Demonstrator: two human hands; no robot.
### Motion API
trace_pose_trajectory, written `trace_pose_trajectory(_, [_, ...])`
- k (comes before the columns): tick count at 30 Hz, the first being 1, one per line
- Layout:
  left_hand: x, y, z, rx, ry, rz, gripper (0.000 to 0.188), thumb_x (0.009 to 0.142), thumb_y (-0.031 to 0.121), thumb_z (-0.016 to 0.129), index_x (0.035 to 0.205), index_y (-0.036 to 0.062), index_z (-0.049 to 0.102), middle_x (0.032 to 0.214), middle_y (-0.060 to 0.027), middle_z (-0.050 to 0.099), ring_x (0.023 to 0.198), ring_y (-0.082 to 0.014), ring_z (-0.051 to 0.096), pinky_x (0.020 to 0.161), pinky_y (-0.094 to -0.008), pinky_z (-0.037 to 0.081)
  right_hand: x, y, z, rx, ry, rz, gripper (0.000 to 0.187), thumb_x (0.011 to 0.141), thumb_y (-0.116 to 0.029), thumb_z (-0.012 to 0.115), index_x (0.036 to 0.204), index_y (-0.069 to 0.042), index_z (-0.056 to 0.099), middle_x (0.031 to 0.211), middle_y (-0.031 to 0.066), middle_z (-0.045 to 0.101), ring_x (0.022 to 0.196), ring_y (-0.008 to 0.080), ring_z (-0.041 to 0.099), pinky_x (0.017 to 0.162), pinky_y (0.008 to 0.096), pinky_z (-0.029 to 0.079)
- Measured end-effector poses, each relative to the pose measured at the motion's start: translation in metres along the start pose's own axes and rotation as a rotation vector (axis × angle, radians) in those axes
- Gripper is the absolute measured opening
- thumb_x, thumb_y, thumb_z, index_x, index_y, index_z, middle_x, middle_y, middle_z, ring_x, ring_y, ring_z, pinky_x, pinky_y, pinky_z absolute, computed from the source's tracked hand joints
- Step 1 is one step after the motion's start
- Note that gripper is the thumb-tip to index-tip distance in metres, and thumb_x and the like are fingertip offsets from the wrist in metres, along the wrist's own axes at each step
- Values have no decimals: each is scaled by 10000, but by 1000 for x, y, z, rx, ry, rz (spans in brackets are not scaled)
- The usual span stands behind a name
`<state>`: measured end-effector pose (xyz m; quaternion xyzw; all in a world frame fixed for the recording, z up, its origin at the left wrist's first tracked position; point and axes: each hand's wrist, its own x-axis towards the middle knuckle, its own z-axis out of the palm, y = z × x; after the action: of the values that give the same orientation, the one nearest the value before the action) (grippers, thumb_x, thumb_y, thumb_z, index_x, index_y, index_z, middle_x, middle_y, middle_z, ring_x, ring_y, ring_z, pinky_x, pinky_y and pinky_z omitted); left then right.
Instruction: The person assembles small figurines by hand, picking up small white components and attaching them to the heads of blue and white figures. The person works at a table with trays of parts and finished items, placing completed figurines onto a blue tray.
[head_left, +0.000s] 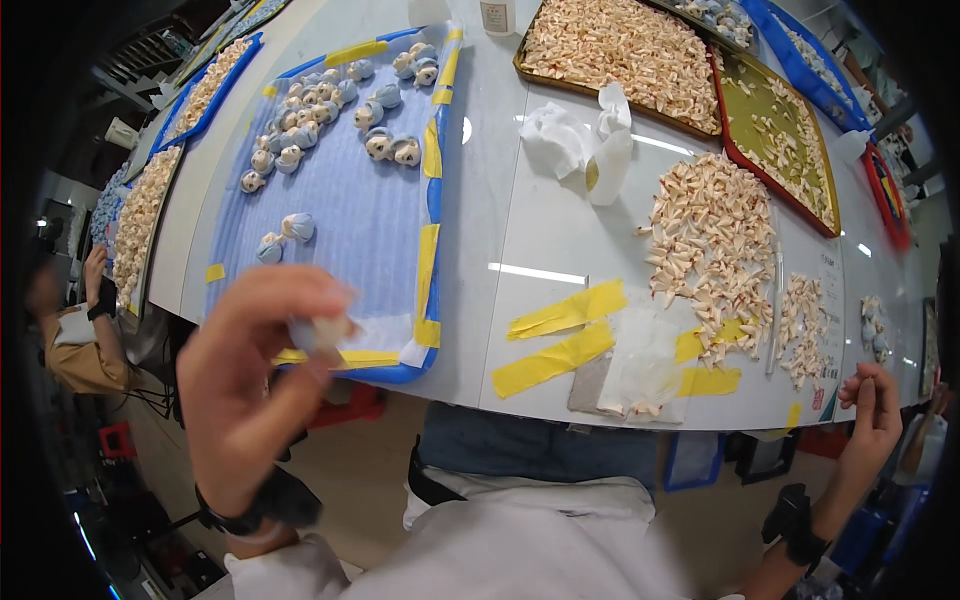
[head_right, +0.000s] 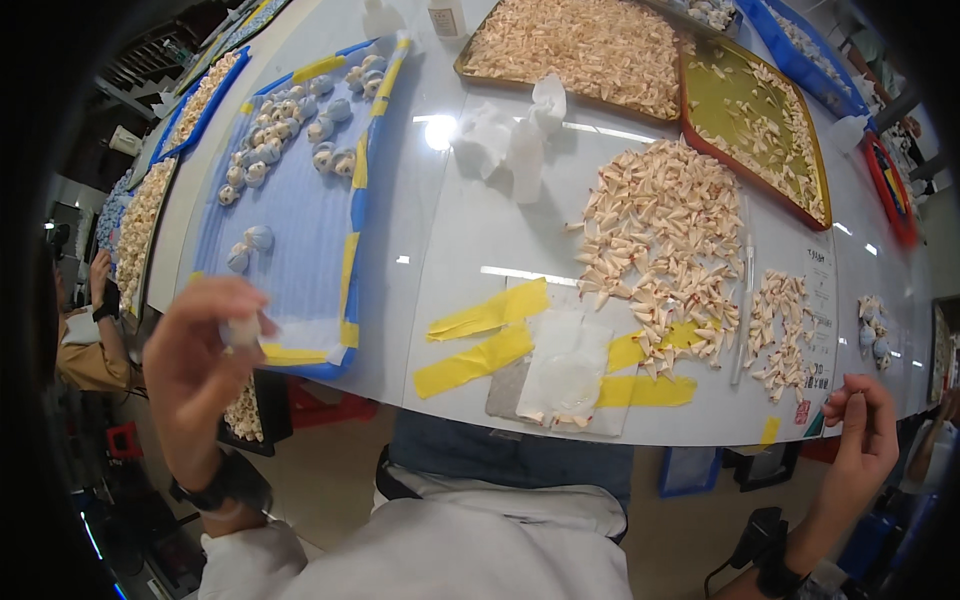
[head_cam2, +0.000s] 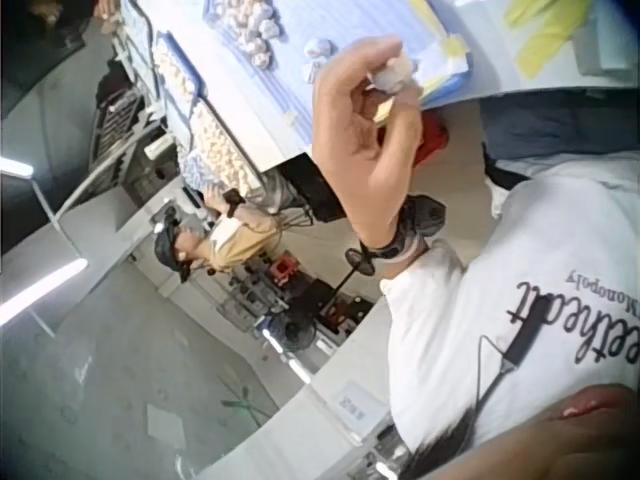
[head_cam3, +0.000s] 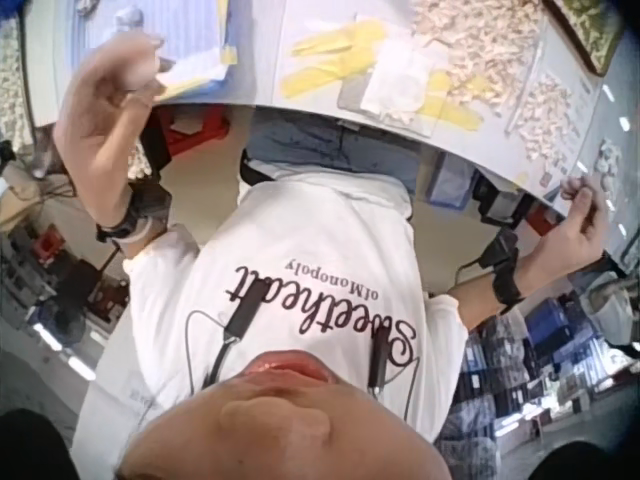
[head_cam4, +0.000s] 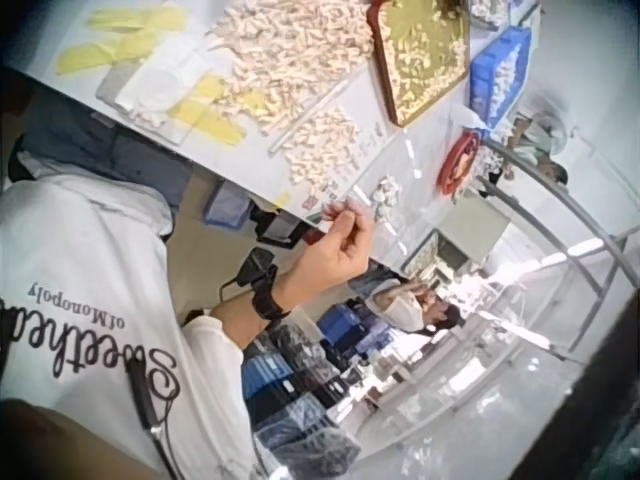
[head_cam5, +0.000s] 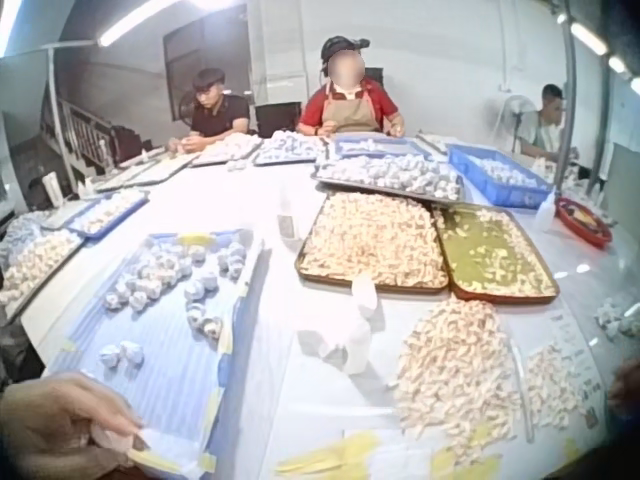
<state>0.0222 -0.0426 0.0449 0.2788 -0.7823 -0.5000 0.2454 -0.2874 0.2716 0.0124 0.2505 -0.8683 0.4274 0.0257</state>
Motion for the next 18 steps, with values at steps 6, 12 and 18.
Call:
trace_pose_trajectory(6, [-21,-21,52,-434,-249,18,308,710,27,670,986,-53,560,968,-147,507,829,-157,533,719,-258,428,-11,-38,28,127,-84,-111,79,802,-35,556,860,12,580,798,53,563,707,103,519,651,200,404])
trace_pose_trajectory(12, [-23,-13,105,-748,-36,-269,388,774,286,639,946,-23,479,928,-180,522,683,-186,587,529,-213,481,-12,-74,56,346,-198,-42,119,708,81,609,816,40,581,809,95,589,707,128,560,661,215,442])
trace_pose_trajectory(18, [-22,-22,111,-812,-66,-328,414,746,290,677,938,-8,463,936,-177,542,703,-186,592,525,-198,470,-20,-105,89,346,-289,17,138,719,64,606,810,16,513,792,128,583,679,147,555,643,231,446])
